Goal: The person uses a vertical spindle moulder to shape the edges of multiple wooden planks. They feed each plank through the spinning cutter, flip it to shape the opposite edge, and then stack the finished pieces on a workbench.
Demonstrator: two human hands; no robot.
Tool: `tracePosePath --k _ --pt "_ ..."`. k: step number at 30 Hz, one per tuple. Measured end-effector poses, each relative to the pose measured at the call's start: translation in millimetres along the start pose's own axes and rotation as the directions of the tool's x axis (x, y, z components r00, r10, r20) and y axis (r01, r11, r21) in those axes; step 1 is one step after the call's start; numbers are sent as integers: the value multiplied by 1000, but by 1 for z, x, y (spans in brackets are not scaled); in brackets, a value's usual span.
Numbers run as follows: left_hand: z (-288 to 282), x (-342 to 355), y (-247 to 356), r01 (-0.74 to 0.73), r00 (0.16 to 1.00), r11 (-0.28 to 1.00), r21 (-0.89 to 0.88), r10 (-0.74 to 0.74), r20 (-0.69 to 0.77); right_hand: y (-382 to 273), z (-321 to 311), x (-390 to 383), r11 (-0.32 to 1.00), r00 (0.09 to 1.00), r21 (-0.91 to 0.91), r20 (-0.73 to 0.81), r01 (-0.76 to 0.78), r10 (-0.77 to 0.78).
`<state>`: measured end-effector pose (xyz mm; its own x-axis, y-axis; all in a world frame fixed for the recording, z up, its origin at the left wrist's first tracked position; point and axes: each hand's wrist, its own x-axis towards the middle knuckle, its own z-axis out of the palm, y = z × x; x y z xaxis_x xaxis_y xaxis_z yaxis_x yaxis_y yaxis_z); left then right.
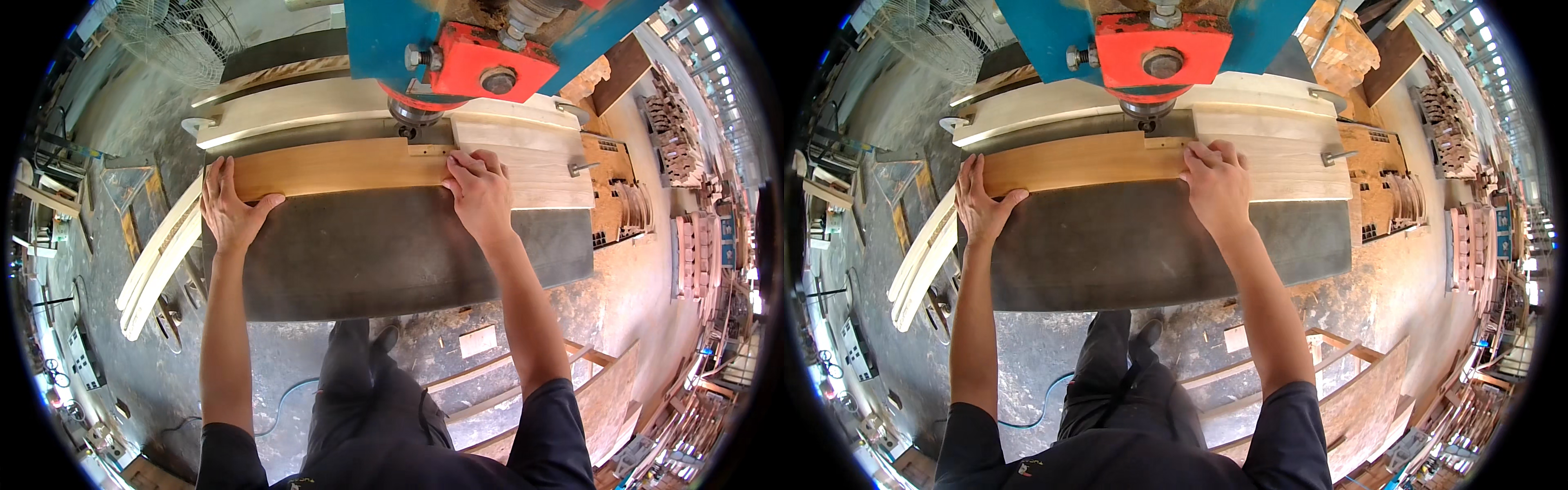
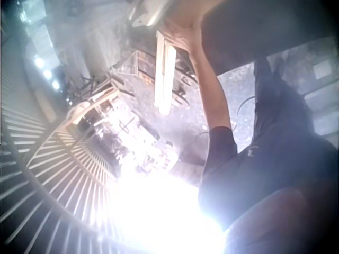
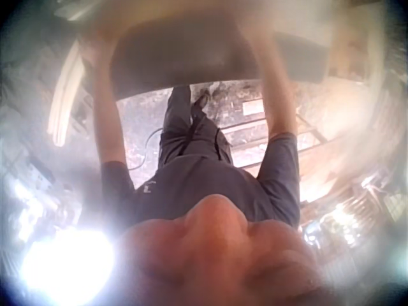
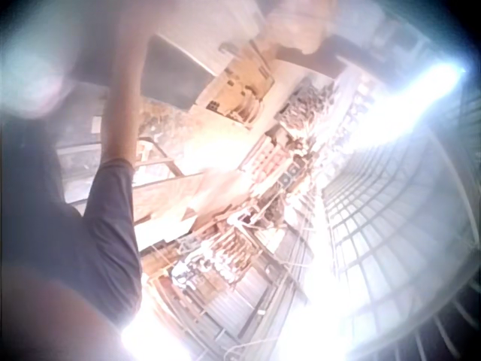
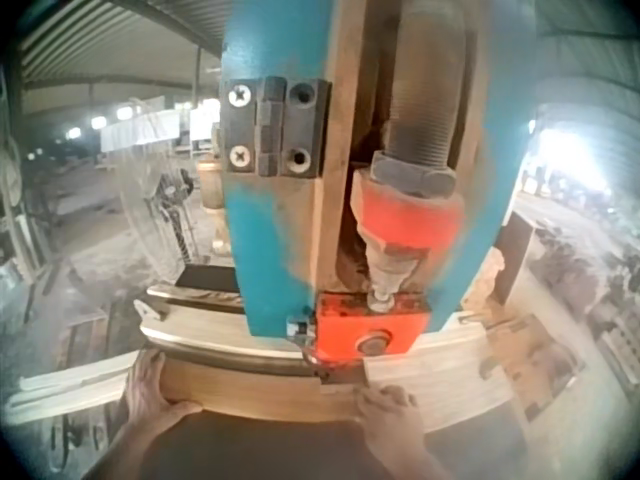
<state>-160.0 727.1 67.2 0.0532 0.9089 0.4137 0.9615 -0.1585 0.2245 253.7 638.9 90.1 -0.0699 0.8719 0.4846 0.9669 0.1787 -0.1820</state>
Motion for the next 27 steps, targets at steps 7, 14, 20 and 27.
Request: tracePosePath --k 7,14,20,27 --pt "5 0 1 85 995 996 -32 -86 -50 -3 6 7 998 998 -17 -3 -58 58" --pt "8 3 -1 41 997 998 -39 -44 -66 -1 2 9 996 996 26 3 -89 89" --pt "15 4 -4 35 995 998 -49 -39 -97 -1 14 10 993 993 48 -51 -107 109" --pt "18 10 -4 43 993 998 -56 -49 -107 -1 16 11 992 990 42 -61 -122 124"
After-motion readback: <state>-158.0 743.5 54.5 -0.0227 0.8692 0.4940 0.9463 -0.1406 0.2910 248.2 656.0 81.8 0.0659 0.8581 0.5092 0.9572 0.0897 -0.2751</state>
